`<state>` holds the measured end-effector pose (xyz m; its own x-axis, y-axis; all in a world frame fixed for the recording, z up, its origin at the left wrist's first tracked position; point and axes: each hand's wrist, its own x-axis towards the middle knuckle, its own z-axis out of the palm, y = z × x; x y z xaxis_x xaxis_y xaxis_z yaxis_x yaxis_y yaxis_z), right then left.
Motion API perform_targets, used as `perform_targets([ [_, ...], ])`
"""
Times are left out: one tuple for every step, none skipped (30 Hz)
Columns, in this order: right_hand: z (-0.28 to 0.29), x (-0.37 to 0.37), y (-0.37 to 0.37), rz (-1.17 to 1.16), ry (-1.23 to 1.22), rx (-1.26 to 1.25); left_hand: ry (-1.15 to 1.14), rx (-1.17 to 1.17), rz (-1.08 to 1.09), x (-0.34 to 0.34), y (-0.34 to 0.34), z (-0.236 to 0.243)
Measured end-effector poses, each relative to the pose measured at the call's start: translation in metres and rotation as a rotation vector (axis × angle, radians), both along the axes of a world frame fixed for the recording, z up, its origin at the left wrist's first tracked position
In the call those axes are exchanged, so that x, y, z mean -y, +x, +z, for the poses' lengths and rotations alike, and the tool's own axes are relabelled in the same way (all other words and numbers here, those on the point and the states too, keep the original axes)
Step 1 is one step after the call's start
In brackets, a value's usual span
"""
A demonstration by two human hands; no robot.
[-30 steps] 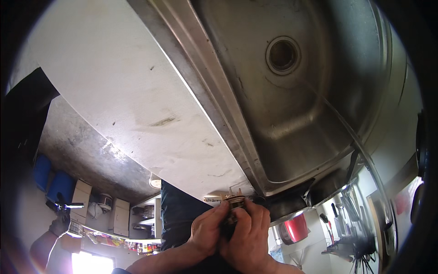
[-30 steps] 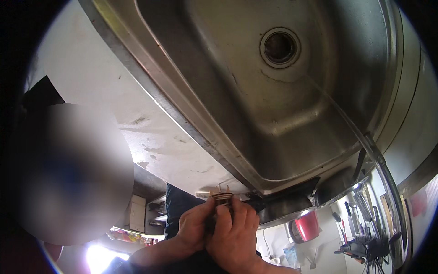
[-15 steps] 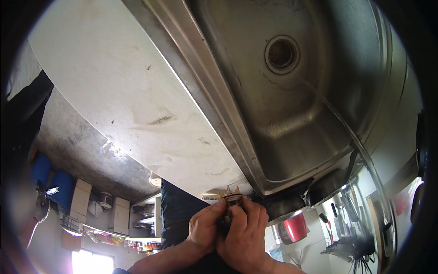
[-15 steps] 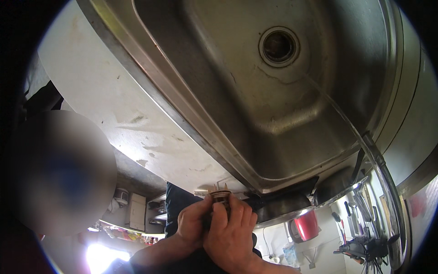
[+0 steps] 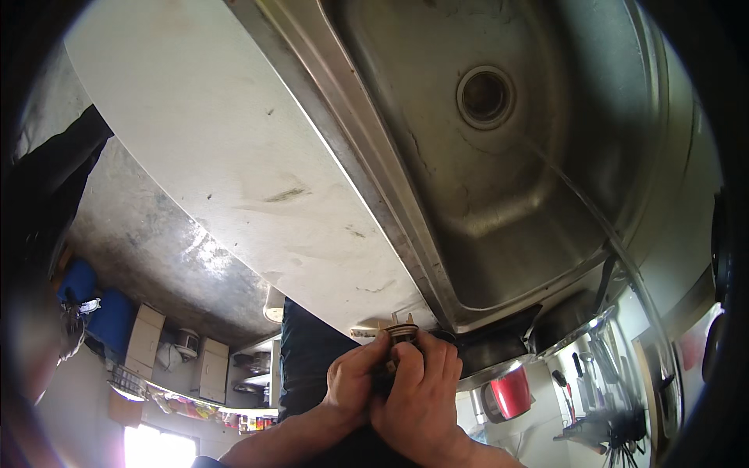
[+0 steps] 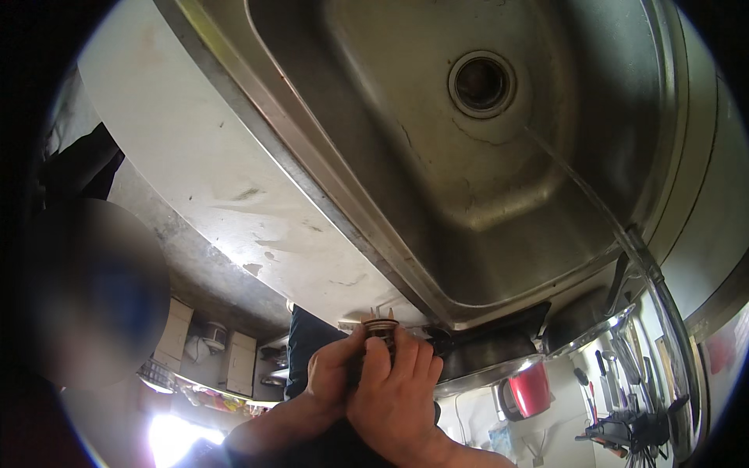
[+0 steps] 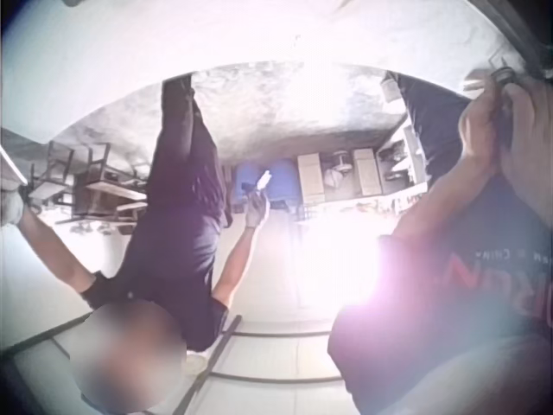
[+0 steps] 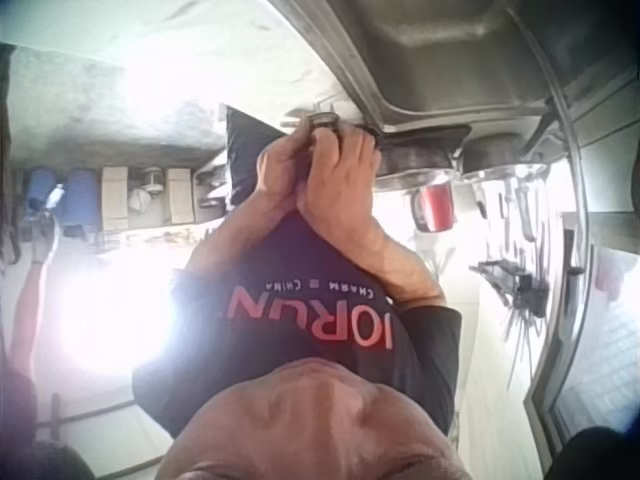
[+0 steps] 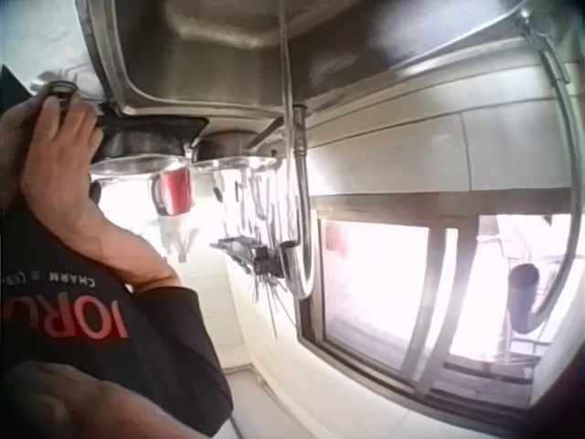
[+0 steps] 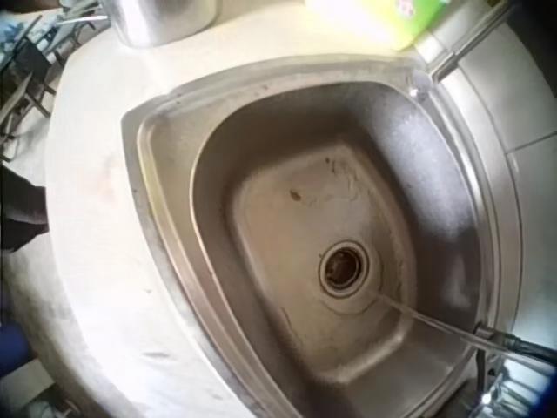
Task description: The person cleans a small mechanical component by hand under running water in a kitchen sink, repeatedly scrubbing and rinsing it. The person also handles a metal bowl and places the cleaned part into it.
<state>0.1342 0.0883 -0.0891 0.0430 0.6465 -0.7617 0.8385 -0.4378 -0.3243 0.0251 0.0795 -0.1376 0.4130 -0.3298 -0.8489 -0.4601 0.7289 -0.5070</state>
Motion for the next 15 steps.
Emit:
perform_targets([
  [-0.001,0.003,0.0,-0.002,-0.012,0.006,0.007,0.011,0.028,0.002,0.0,-0.001],
  [-0.001,0.004,0.0,-0.004,-0.024,0.013,0.014,0.022,0.056,0.006,-0.001,-0.002],
  [-0.001,0.002,0.001,0.0,-0.014,0.013,0.02,0.032,0.085,0.007,-0.001,-0.002],
  [0.0,0.0,0.001,0.003,-0.005,0.014,0.017,0.026,0.073,0.005,-0.001,-0.002],
  [0.0,-0.001,0.001,0.006,0.005,0.015,0.014,0.02,0.061,0.001,0.001,-0.001],
  [0.0,-0.002,0.001,0.003,-0.007,0.012,0.009,0.015,0.05,-0.002,0.001,0.0],
  [0.001,-0.002,0.001,0.0,-0.019,0.009,0.011,0.015,0.055,-0.002,0.002,0.0],
  [0.001,-0.002,0.0,-0.003,-0.032,0.006,0.013,0.016,0.06,-0.002,0.002,0.001],
  [0.001,-0.002,0.0,-0.002,-0.034,0.008,0.014,0.016,0.064,-0.001,0.002,0.0],
  [0.001,-0.002,0.0,-0.001,-0.036,0.009,0.009,0.018,0.068,-0.001,0.002,0.0],
  [0.001,-0.002,0.0,0.0,-0.039,0.01,0.003,0.019,0.072,-0.001,0.002,0.0],
  [0.0,-0.002,0.0,0.002,-0.039,0.011,-0.004,0.019,0.074,0.0,0.002,0.0],
  [0.0,-0.003,0.0,0.003,-0.038,0.012,-0.015,0.009,0.069,-0.002,0.002,0.0],
  [0.0,-0.003,-0.001,0.005,-0.038,0.012,-0.025,-0.001,0.063,-0.005,0.004,0.0],
  [0.0,-0.003,-0.001,0.004,-0.043,0.014,-0.035,-0.011,0.056,-0.007,0.004,0.001],
])
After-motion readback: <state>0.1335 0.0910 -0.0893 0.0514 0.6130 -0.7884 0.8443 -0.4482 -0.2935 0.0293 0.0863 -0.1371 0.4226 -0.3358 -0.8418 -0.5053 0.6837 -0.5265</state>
